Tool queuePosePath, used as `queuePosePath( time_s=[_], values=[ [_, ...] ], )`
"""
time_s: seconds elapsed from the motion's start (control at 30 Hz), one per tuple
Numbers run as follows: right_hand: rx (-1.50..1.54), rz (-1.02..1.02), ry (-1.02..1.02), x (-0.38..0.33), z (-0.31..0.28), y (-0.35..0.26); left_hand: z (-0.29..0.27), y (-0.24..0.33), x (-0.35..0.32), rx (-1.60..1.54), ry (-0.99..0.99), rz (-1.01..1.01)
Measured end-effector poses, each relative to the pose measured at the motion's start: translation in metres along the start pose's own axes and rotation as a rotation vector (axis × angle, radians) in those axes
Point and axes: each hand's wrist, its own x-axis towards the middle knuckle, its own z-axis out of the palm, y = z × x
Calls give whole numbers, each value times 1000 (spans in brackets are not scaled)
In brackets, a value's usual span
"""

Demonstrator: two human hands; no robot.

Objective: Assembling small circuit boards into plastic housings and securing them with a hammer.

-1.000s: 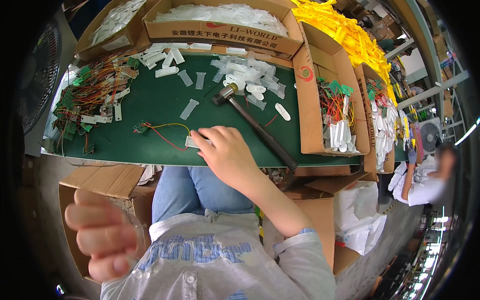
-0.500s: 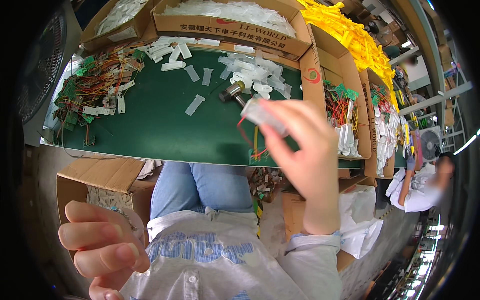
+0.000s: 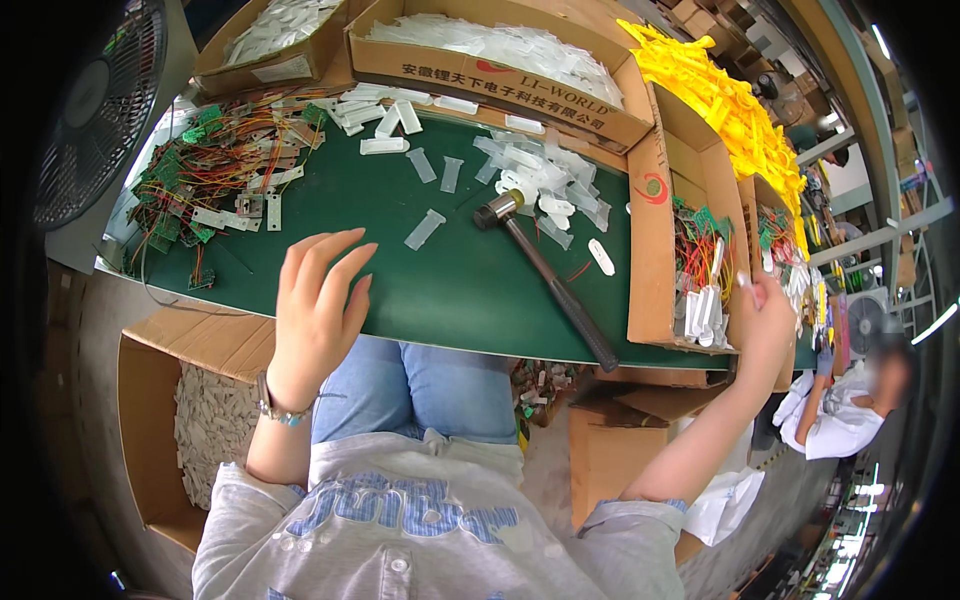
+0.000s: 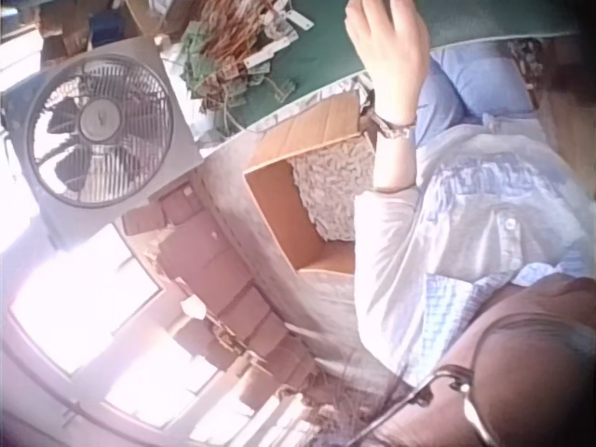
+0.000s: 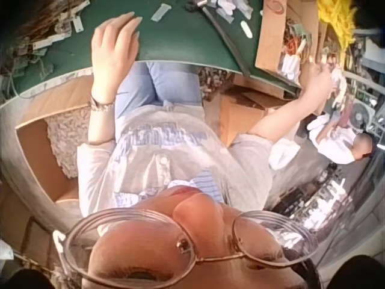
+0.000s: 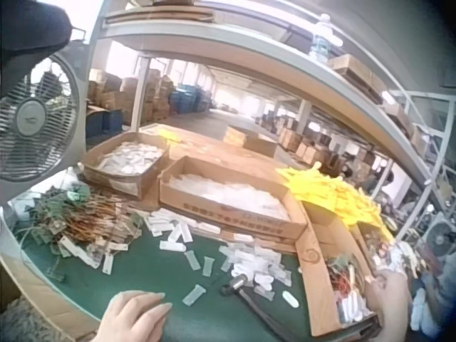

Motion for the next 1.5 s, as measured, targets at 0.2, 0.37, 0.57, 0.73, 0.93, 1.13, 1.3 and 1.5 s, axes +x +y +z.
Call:
queuePosePath(
  time_s=[0.2,0.37,0.57,0.73,0.93,1.13,1.3,1.5],
  values=[
    [-126,-273,181,8,1,-48,18,-10,-8,34,-203,-129],
    [347,-588,-82,17,33,-188,18,-13,-14,68,-233,-190],
    [96,-685,-259,46,147,-246,21,-14,-9,37,-225,-164],
    [135,-641,-257,48,164,-251,20,-13,-13,41,-217,-171],
    [218,-676,-31,37,140,-241,18,-13,-15,19,-230,-193],
    [802,-407,-379,12,105,-240,21,-15,-13,33,-236,-189],
    [1110,-335,-554,-41,72,-251,19,-15,-13,50,-233,-183],
    [714,-978,-277,-101,78,-256,22,-15,-14,39,-225,-173]
  ],
)
